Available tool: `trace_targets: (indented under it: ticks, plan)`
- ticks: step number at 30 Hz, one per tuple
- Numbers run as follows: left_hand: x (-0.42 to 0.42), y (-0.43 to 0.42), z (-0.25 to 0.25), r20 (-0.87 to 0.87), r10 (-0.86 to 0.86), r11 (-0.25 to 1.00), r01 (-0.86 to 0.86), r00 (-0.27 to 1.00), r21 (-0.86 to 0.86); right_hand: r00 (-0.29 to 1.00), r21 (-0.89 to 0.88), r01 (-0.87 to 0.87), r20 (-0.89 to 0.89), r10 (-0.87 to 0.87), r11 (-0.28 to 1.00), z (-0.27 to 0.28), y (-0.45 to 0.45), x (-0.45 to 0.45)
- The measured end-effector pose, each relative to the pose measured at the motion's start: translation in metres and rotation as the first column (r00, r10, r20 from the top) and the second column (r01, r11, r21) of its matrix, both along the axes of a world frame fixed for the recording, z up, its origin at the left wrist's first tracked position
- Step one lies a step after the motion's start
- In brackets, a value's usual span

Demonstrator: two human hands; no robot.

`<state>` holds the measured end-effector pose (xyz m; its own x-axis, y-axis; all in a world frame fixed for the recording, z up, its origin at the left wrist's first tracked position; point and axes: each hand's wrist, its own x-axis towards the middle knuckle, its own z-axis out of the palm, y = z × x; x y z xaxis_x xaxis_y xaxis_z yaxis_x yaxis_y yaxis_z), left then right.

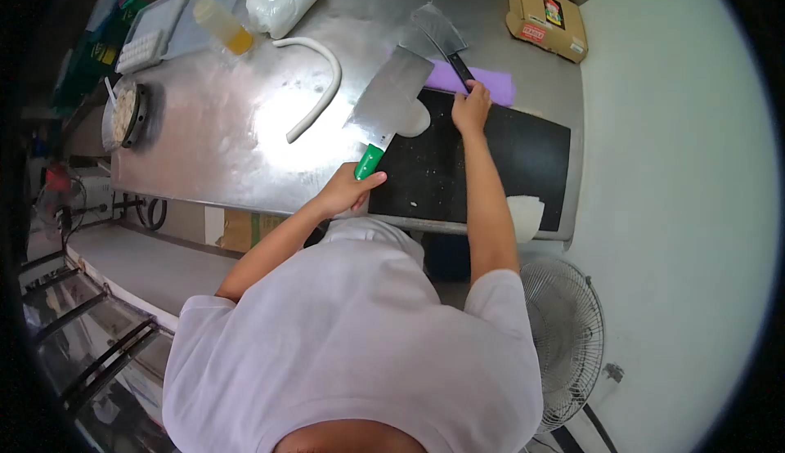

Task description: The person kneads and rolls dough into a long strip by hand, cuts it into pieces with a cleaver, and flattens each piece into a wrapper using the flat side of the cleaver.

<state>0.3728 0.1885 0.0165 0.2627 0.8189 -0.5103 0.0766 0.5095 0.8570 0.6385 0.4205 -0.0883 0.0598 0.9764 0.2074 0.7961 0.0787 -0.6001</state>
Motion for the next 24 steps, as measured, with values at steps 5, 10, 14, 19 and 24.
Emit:
trace_targets:
  ticks: [5,10,14,19,24]
  plan:
    - [-0.002,0.034,0.001,-0.078,0.05,0.999,-0.049,0.996,0.011,0.911,-0.282,0.037,0.405,0.084,0.959,0.011,0.062,0.004]
    - [-0.005,0.061,-0.006,-0.208,0.019,1.0,-0.014,0.978,0.022,0.859,-0.357,0.044,0.49,0.147,0.933,0.038,0.08,-0.014]
    - [-0.011,0.09,-0.013,-0.381,0.006,0.978,0.075,0.924,0.196,0.959,-0.377,0.001,0.263,0.106,0.926,0.061,0.08,-0.018]
    - [-0.02,0.127,-0.018,-0.476,-0.013,0.977,0.113,0.879,0.182,0.825,-0.287,-0.551,-0.331,0.458,0.783,0.078,0.0,-0.017]
    - [-0.02,0.128,-0.025,-0.602,0.046,0.958,0.135,0.797,0.253,0.873,-0.356,-0.473,-0.07,0.482,0.806,0.095,0.004,0.003]
